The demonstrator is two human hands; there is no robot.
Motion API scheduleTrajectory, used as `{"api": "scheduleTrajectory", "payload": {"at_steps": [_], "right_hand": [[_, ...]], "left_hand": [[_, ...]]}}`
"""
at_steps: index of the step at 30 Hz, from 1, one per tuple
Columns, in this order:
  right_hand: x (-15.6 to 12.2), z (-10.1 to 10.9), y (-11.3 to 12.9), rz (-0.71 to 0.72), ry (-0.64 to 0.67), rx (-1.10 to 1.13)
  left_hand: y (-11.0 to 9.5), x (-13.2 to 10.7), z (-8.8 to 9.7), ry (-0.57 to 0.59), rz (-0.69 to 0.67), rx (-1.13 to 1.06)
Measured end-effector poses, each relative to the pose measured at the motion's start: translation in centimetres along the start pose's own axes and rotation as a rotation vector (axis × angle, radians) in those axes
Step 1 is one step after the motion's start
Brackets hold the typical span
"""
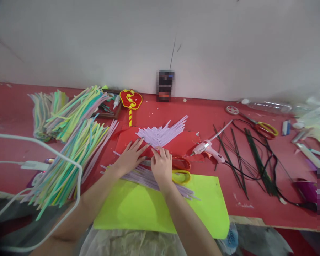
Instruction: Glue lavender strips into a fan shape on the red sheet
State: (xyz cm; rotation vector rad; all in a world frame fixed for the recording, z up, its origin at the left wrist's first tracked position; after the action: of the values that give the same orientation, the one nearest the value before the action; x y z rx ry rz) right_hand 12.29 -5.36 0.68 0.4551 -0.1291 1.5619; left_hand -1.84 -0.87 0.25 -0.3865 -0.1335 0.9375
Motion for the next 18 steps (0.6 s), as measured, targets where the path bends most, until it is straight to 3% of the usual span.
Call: {"api": "scheduleTrajectory", "payload": {"at_steps": [18], "right_hand": [[0.20,-0.86,0.32,0.040,0.046,0.131]], "left_hand": [[0.09,0.06,-0.57,-0.058,0.016,-0.018]]}}
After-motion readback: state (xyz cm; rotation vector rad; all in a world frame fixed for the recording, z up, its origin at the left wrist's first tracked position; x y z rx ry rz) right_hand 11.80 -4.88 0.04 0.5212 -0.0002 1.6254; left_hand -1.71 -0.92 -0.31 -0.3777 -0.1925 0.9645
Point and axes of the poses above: each hand's wrist, its own x-axis towards the middle knuckle, its own z-axis out of the back of the hand, y = z × x, the point moved 4 cm from there along x, towards the middle knuckle, and after that the axes turned 12 degrees about -x, right-handed, at the moved point
